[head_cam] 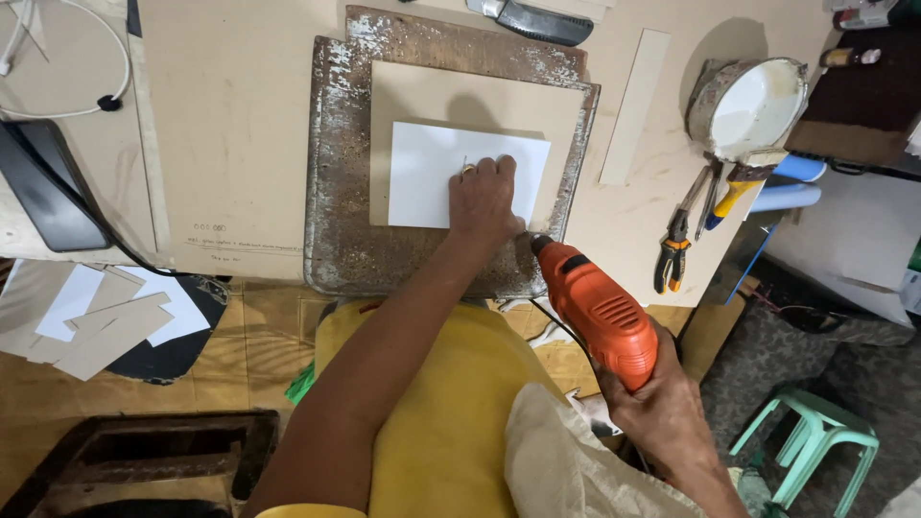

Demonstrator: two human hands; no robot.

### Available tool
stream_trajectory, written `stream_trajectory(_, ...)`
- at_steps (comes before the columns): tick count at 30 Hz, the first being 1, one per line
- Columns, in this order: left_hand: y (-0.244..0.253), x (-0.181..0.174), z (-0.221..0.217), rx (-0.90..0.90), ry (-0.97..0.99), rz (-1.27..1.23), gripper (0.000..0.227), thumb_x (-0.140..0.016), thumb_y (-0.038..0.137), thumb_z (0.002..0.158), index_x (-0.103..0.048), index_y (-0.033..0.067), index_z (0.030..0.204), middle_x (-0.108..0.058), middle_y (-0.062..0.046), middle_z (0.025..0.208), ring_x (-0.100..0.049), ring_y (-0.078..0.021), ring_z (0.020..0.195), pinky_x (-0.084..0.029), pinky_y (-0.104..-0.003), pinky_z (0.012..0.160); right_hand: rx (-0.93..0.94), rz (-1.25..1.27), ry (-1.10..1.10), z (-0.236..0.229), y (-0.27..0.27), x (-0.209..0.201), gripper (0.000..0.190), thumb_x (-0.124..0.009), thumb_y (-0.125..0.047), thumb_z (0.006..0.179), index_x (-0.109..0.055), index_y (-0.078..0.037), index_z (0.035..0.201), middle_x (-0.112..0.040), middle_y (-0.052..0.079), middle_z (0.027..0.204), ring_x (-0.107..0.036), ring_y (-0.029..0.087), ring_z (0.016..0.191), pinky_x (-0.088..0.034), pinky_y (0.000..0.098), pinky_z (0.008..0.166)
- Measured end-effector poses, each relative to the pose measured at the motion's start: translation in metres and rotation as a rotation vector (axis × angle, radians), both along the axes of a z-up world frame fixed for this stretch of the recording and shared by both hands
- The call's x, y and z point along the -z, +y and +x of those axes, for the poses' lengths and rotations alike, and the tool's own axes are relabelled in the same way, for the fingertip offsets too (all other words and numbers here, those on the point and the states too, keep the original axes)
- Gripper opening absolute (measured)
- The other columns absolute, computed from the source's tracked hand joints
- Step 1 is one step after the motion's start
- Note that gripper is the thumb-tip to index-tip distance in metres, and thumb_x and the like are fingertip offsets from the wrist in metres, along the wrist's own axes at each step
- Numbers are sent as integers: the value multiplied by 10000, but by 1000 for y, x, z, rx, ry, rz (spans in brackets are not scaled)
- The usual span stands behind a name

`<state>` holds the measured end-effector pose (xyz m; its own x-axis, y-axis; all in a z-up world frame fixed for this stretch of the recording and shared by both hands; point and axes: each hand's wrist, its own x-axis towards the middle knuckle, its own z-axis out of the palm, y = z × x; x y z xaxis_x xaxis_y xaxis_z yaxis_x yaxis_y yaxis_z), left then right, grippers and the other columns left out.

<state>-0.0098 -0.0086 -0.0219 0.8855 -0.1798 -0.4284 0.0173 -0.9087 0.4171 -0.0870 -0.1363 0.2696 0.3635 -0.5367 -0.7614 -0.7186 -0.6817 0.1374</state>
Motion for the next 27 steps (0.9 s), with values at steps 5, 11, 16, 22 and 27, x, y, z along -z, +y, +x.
stream_trajectory(5,-2,5,-4,-16,-58,-1,844,-927,386,511,-536,93,1199,-634,-72,1023,-660,-277,862,-520,-423,787,-14,3,-20,-4,-5,1,718,-720,-331,783,-491,-265,1460,-742,86,1159,-676,338,1070,-515,424,916)
stream_trajectory(11,-3,14,-8,-42,-105,-42,771,-916,357,520,-560,116,1161,-645,-87,1005,-662,-315,857,-505,-442,760,20,11,-39,-9,-5,-3,703,-735,-364,807,-505,-249,1460,-759,116,1090,-714,322,991,-520,405,889)
stream_trajectory(16,-15,90,-25,-110,-444,-156,830,-735,219,531,-614,15,1326,-712,-156,1133,-683,-357,986,-558,-475,867,-30,-2,-14,-36,-17,10,668,-689,-417,856,-509,-305,1489,-766,236,968,-729,442,754,-525,482,710)
stream_trajectory(22,7,-21,3,-44,6,-60,832,-938,484,587,-545,146,1237,-667,-74,1096,-702,-284,949,-527,-433,799,-177,-125,-324,-61,-28,30,686,-819,-447,802,-693,-143,1404,-778,241,1035,-714,461,994,-533,477,876)
stream_trajectory(27,7,-28,6,-8,161,-45,824,-907,442,655,-518,129,1311,-649,-83,1170,-656,-292,1063,-521,-428,894,-184,0,-526,-74,-43,51,713,-851,-304,794,-679,-61,1443,-734,216,998,-664,418,877,-495,442,874)
